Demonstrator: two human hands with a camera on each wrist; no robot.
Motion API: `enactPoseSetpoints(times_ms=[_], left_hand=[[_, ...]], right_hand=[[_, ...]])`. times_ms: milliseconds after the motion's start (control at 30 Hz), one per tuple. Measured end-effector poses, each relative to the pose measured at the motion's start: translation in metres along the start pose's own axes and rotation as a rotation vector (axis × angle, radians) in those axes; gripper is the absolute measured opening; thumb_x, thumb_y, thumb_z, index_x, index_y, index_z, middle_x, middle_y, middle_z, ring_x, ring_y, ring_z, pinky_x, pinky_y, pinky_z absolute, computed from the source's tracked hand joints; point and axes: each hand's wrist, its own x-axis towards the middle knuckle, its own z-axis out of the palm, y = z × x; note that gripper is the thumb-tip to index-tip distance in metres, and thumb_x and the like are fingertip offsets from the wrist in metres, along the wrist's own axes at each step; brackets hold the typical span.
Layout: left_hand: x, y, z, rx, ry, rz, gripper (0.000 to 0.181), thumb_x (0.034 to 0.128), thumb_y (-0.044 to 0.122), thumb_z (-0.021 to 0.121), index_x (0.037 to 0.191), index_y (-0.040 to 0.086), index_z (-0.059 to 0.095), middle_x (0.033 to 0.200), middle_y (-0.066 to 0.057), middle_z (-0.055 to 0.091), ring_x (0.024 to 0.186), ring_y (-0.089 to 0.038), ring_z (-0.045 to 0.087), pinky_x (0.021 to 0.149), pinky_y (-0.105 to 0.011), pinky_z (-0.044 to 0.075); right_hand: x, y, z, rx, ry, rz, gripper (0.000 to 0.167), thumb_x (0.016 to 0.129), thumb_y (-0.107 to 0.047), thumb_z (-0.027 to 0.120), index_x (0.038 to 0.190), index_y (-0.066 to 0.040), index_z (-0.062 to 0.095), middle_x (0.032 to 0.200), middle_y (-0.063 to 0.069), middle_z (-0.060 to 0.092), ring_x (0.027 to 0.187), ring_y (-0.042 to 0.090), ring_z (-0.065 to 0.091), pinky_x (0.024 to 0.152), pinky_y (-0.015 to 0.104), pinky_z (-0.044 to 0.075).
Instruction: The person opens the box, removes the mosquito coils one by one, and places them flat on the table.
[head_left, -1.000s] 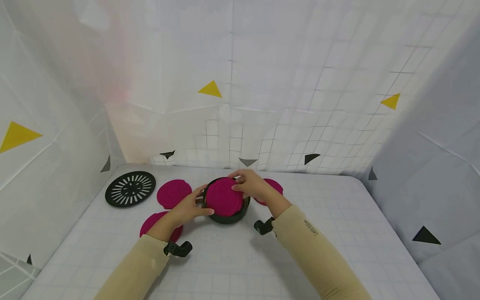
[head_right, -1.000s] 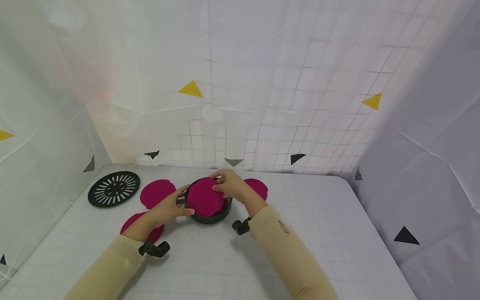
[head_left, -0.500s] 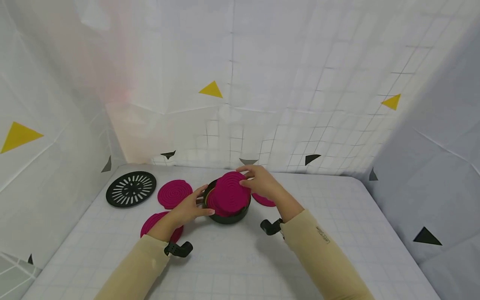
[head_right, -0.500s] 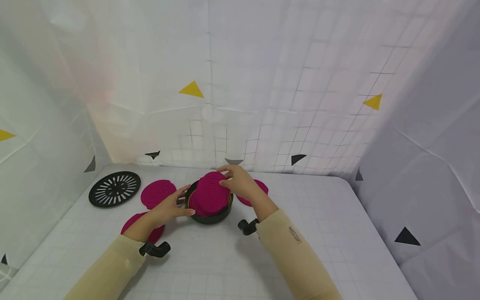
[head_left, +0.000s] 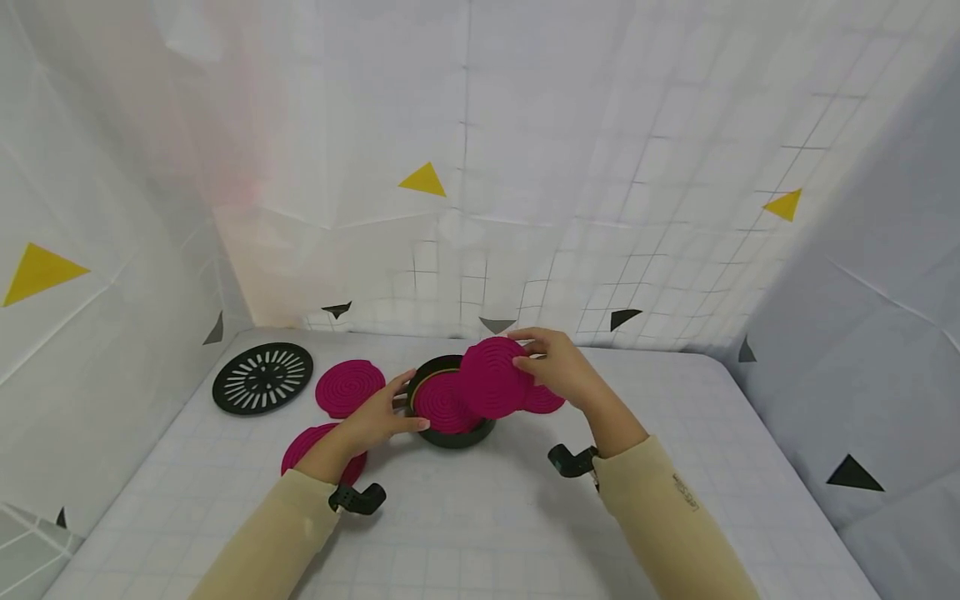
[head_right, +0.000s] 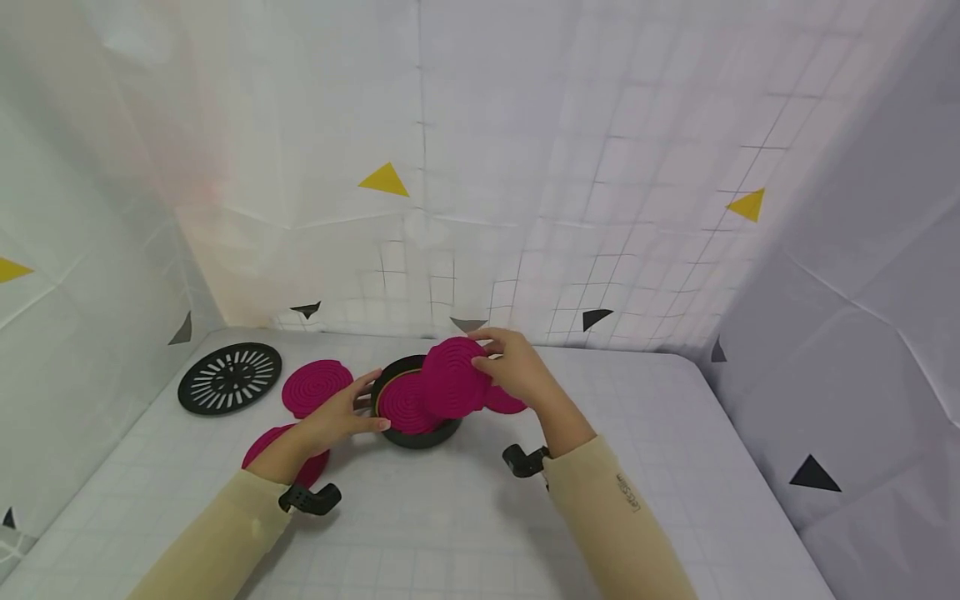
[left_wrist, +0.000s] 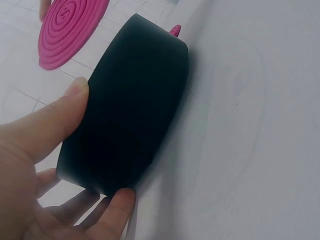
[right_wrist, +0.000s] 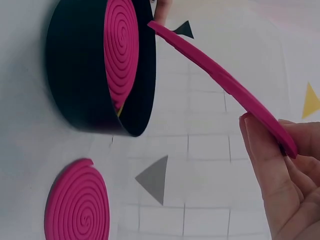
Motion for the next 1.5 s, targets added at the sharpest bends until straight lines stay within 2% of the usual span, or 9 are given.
enactPoseSetpoints(times_ms=[167, 400, 600, 867, 1067, 1300, 1500], left_hand=[[0.0, 0.0, 0.0, 0.03, 0.008, -0.002, 0.104, 0.0792, 0.034, 0.087, 0.16, 0.022, 0.022, 0.16, -0.017, 0.031, 0.145, -0.038, 0.033, 0.109, -0.058, 0.038], [-0.001, -0.001, -0.001, 0.019, 0.005, -0.005, 0.104, 0.0796, 0.033, 0.086, 0.161, 0.022, 0.022, 0.16, -0.017, 0.03, 0.146, -0.037, 0.032, 0.109, -0.059, 0.037], [-0.001, -0.001, -0.001, 0.021, 0.006, 0.0, 0.104, 0.0797, 0.034, 0.086, 0.161, 0.023, 0.022, 0.16, -0.017, 0.03, 0.146, -0.037, 0.032, 0.11, -0.059, 0.036], [-0.001, -0.001, -0.001, 0.023, 0.006, -0.005, 0.105, 0.0786, 0.035, 0.087, 0.16, 0.022, 0.022, 0.16, -0.017, 0.03, 0.146, -0.037, 0.032, 0.109, -0.058, 0.038], [0.0, -0.001, -0.002, 0.035, 0.007, 0.0, 0.105, 0.079, 0.036, 0.086, 0.16, 0.022, 0.022, 0.16, -0.016, 0.031, 0.146, -0.037, 0.032, 0.11, -0.058, 0.037], [0.001, -0.001, 0.0, 0.018, -0.004, 0.004, 0.104, 0.0796, 0.034, 0.086, 0.16, 0.022, 0.021, 0.16, -0.016, 0.032, 0.146, -0.036, 0.032, 0.112, -0.059, 0.032], [0.001, -0.001, 0.0, 0.034, 0.008, -0.003, 0.104, 0.0794, 0.033, 0.086, 0.16, 0.022, 0.022, 0.159, -0.016, 0.033, 0.145, -0.037, 0.033, 0.111, -0.06, 0.034]], right_hand=[[-0.009, 0.006, -0.01, 0.016, 0.035, 0.009, 0.047, 0.097, -0.011, 0.066, 0.142, -0.014, 0.055, 0.127, 0.017, 0.063, 0.099, 0.027, 0.069, 0.08, 0.038, 0.06], [-0.022, 0.017, -0.021, 0.056, 0.1, 0.021, 0.047, 0.097, -0.009, 0.065, 0.143, -0.011, 0.054, 0.129, 0.02, 0.06, 0.106, 0.031, 0.066, 0.082, 0.038, 0.059], [-0.03, 0.035, -0.027, 0.075, 0.161, 0.001, 0.047, 0.097, -0.006, 0.065, 0.143, -0.008, 0.053, 0.122, 0.022, 0.064, 0.1, 0.03, 0.068, 0.08, 0.036, 0.06], [-0.039, 0.063, -0.031, 0.058, 0.269, -0.049, 0.045, 0.098, -0.009, 0.065, 0.142, -0.006, 0.054, 0.118, 0.024, 0.065, 0.099, 0.03, 0.069, 0.076, 0.028, 0.06], [-0.044, 0.08, -0.041, 0.051, 0.368, -0.074, 0.044, 0.099, -0.014, 0.065, 0.141, -0.009, 0.055, 0.119, 0.022, 0.066, 0.094, 0.02, 0.07, 0.075, 0.023, 0.058], [-0.048, 0.103, -0.053, 0.102, 0.437, -0.049, 0.048, 0.099, -0.012, 0.063, 0.146, -0.006, 0.051, 0.123, 0.027, 0.063, 0.088, 0.002, 0.068, 0.074, 0.021, 0.058], [-0.047, 0.118, -0.059, 0.154, 0.477, -0.002, 0.048, 0.1, -0.007, 0.061, 0.146, -0.003, 0.049, 0.124, 0.031, 0.06, 0.086, -0.001, 0.066, 0.073, 0.021, 0.058]])
